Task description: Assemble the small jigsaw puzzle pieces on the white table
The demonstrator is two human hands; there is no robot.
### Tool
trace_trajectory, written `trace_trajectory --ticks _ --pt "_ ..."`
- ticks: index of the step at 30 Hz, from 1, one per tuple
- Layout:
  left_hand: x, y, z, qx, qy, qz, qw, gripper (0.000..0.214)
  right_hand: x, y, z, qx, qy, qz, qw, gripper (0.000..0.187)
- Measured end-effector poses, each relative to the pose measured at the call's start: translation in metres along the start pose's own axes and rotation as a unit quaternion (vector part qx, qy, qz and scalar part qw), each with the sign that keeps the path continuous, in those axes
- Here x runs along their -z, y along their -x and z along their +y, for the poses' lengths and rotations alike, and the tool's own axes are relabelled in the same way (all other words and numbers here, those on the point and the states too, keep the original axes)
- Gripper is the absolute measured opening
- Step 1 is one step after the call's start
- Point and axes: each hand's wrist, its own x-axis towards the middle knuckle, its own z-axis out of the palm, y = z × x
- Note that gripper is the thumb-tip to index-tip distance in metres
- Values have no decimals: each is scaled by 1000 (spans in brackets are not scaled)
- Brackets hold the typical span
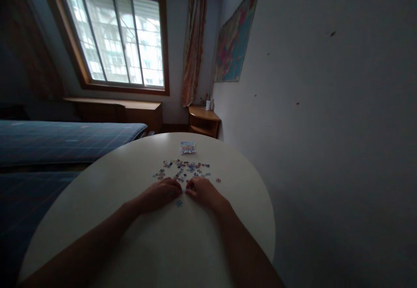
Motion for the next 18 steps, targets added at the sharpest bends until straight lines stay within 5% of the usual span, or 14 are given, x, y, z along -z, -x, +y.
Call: trace_trajectory --ticks 12,18 --pt "1 0 1 1 -6 -6 1000 20 1 0 -10 -10 21 4 1000 10" --pt "2 0 2 7 -1 -4 1000 19 11 -1 7 -1 2 21 1000 13"
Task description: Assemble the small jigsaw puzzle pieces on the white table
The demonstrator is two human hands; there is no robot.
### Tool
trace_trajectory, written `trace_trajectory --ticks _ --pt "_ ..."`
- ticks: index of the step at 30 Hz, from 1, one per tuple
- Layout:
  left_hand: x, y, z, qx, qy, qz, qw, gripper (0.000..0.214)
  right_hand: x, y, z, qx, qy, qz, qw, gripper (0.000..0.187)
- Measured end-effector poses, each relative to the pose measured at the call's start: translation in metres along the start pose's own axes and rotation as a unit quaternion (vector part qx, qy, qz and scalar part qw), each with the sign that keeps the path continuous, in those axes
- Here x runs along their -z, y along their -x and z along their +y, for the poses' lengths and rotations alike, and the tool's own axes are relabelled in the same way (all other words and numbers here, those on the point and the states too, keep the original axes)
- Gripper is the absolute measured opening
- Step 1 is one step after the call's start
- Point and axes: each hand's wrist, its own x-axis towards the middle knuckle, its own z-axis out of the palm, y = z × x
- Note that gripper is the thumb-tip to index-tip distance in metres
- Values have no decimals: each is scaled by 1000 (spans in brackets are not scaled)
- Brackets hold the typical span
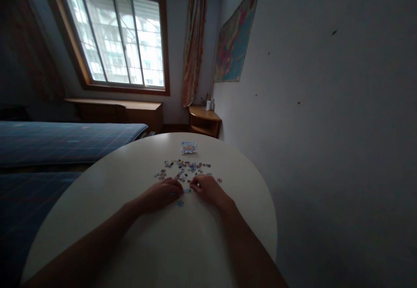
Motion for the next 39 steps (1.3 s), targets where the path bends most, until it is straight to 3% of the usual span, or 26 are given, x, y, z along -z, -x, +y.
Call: trace_trajectory --ticks 5,14,21,25,33,39 --pt "-2 1 -4 -5 0 -2 1000 22 9 4 11 -34 1 -16 999 15" --pt "-5 3 -18 1 5 6 1000 24 1 3 10 -29 8 -1 1000 18" --pt "12 18 -63 135 -56 120 982 28 0 2 2 -25 13 8 1000 17" --pt "17 26 -78 193 -62 108 973 32 -4 1 1 3 14 5 1000 18" --pt "23 29 -85 270 -84 96 954 32 -6 0 5 12 15 4 1000 22" --pt "21 26 -89 283 -94 107 949 31 -6 0 4 4 17 -4 1000 23"
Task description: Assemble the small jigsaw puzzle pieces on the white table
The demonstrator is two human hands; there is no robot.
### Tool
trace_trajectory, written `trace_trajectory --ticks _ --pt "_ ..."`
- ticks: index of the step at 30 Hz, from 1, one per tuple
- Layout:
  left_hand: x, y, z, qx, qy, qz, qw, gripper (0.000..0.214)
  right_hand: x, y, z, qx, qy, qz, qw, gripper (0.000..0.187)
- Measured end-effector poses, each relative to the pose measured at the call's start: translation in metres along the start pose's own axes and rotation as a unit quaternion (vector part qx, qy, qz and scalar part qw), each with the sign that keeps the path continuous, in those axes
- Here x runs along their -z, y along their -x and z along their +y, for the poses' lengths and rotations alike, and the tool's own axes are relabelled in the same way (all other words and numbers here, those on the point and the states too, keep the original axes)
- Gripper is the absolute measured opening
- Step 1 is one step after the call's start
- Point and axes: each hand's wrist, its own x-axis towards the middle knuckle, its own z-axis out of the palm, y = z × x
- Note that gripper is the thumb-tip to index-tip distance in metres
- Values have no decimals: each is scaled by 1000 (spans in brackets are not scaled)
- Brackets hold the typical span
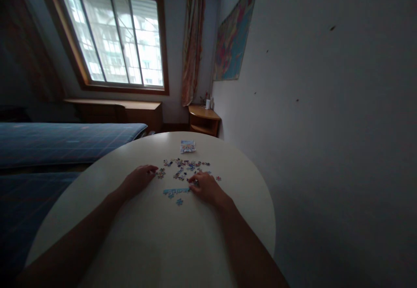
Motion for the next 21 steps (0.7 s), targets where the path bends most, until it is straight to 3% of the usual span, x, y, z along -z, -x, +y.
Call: trace_trajectory --ticks 10,18,21 --pt "7 6 12 3 -52 17 999 28 0 1 -1 2 4 3 1000 25" --pt "7 4 8 67 -100 49 992 28 -1 0 -1 -4 3 -2 1000 25" --pt "0 4 9 3 -51 55 997 25 0 1 -4 -26 -5 2 1000 34"
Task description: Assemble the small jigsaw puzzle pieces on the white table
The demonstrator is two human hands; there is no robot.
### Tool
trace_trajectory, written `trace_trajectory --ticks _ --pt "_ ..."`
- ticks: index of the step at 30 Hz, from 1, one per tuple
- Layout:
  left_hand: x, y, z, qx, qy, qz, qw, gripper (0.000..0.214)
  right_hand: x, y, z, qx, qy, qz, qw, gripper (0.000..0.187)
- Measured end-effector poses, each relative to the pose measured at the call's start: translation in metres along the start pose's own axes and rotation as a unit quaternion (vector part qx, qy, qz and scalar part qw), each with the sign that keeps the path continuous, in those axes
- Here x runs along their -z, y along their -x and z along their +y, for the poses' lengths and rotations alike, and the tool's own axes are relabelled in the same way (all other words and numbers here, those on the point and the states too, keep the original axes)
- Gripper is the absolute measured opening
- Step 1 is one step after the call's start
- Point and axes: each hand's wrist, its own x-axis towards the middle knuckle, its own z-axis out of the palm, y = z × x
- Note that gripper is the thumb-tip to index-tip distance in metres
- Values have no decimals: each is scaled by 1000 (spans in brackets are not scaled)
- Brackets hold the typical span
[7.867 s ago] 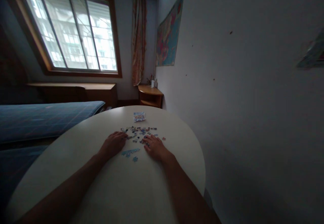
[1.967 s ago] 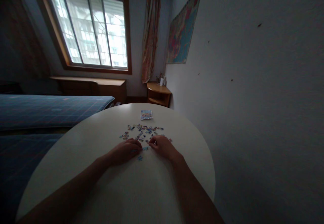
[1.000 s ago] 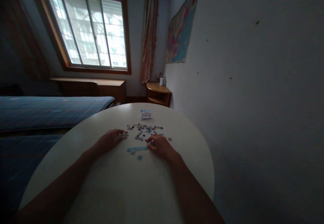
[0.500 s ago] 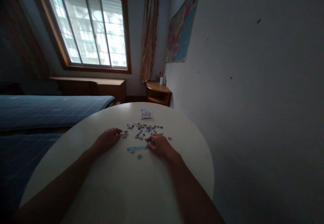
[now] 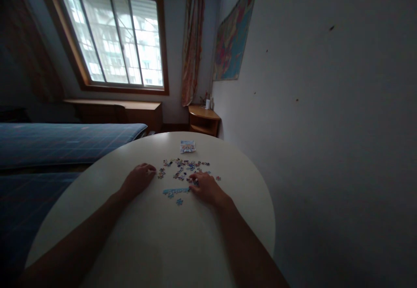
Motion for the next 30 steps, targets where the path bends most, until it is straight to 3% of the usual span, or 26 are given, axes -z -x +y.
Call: trace_trajectory --ticks 3,6,11,15,19,25,30 --pt "-9 2 5 -101 65 -2 993 26 0 0 -2 -8 4 7 1000 40" --pt "-15 3 9 -148 78 -16 986 24 -4 -2 -4 14 20 19 1000 42" --pt "-15 3 7 -144 65 -4 987 21 -20 -4 -12 60 46 -27 997 51" --pt "-16 2 7 -157 77 -3 985 24 -26 -3 -18 45 60 -87 993 55" --pt "-18 6 17 -207 109 -31 972 38 -18 -2 -17 28 65 -96 993 56" --pt "-14 14 37 -247 109 -126 955 44 -2 3 -13 -3 71 -109 992 59" --pt "-12 13 36 -227 102 -124 961 47 5 7 -11 -29 85 -123 988 57"
